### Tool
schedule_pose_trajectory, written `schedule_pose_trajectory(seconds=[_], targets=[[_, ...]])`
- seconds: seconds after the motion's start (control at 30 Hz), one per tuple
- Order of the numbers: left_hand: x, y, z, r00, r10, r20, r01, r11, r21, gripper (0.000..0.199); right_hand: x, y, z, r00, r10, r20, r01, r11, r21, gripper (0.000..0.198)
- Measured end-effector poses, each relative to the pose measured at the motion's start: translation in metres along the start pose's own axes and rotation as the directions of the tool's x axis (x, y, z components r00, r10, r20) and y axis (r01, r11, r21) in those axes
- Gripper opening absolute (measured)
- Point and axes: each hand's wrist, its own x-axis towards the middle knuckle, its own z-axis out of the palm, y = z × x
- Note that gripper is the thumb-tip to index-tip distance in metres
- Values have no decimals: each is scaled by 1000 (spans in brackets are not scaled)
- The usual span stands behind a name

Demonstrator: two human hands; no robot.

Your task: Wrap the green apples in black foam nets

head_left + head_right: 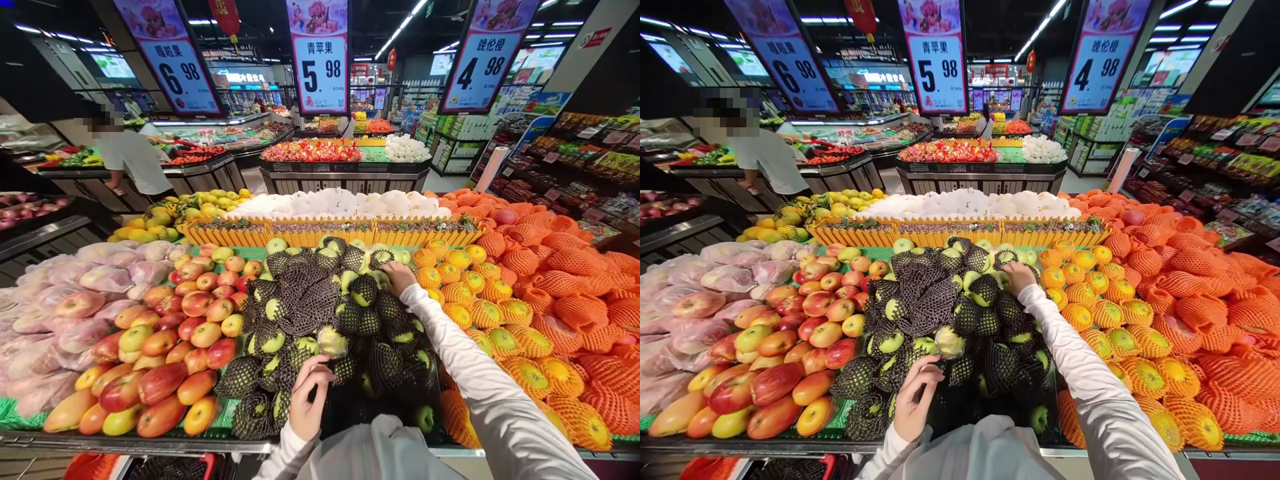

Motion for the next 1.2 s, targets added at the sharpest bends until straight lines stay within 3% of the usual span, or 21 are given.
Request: schedule_pose_trajectory(seconds=[0.1, 0.37, 0.63, 0.8, 0.93, 1.1, 1.2], targets=[[2, 0, 2, 1000, -15, -3, 15, 1000, 9, 22, 6, -10, 8, 988, -146, 56, 150, 987, -62, 42], [2, 1, 2, 999, -44, 3, 44, 997, 59, 25, 24, -14, 11, 951, -306, 34, 306, 929, -206, 24], [-7, -11, -12, 999, 32, -7, -31, 987, 160, 20, -1, -1, -6, 914, -405, 26, 393, 866, -309, 45], [25, -18, -42, 981, 195, 20, -185, 887, 423, 21, -13, 11, -18, 930, -365, -42, 332, 884, -329, 77], [58, -20, -60, 962, 218, 163, -272, 743, 611, 25, -19, 26, -28, 934, -325, -152, 302, 940, -157, 83], [80, -22, -47, 924, 118, 364, -359, 598, 716, 28, -40, 29, -44, 924, -185, -335, 232, 967, 105, 86], [88, -25, -35, 922, 99, 374, -363, 560, 745, 34, -65, 20, -58, 869, -3, -495, 118, 972, 202, 85]])
